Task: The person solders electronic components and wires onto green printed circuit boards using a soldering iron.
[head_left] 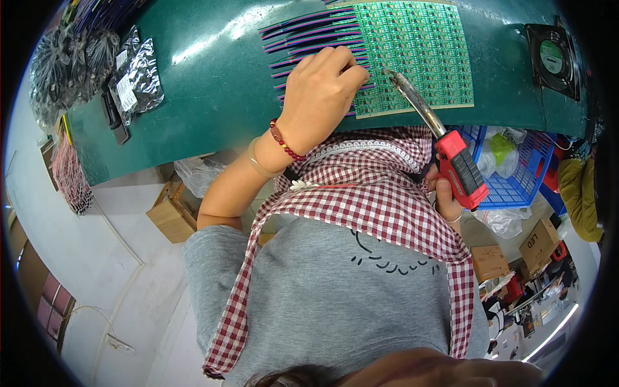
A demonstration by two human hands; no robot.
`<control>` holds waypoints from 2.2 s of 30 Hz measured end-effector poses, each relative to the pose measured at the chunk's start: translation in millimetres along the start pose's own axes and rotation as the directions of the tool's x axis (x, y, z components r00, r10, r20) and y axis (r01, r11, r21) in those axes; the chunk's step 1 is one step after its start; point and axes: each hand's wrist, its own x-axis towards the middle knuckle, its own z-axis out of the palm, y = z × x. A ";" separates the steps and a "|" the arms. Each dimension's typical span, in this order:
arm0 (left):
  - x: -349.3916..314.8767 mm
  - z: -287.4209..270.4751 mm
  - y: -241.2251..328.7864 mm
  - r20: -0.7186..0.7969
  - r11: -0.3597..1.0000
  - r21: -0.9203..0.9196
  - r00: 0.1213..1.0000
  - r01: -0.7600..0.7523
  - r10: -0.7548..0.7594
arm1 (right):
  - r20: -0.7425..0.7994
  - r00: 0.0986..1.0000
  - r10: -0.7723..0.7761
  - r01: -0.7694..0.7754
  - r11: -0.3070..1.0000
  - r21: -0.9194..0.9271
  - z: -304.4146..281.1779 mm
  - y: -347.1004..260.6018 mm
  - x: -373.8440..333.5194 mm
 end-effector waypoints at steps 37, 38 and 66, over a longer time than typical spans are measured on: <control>-4.8 0.8 9.3 0.019 0.997 -0.035 0.998 0.066 -0.065 | 0.071 0.996 0.062 -0.066 0.996 0.054 -4.0 4.1 -5.0; -4.6 0.9 9.6 0.019 0.997 -0.035 0.998 0.065 -0.064 | 0.070 0.996 0.062 -0.066 0.996 0.054 -3.7 4.4 -4.7; -0.5 -1.1 14.3 0.039 0.997 0.001 0.996 0.077 -0.077 | 0.098 0.993 -0.066 0.082 0.981 -0.176 -7.5 11.1 -2.1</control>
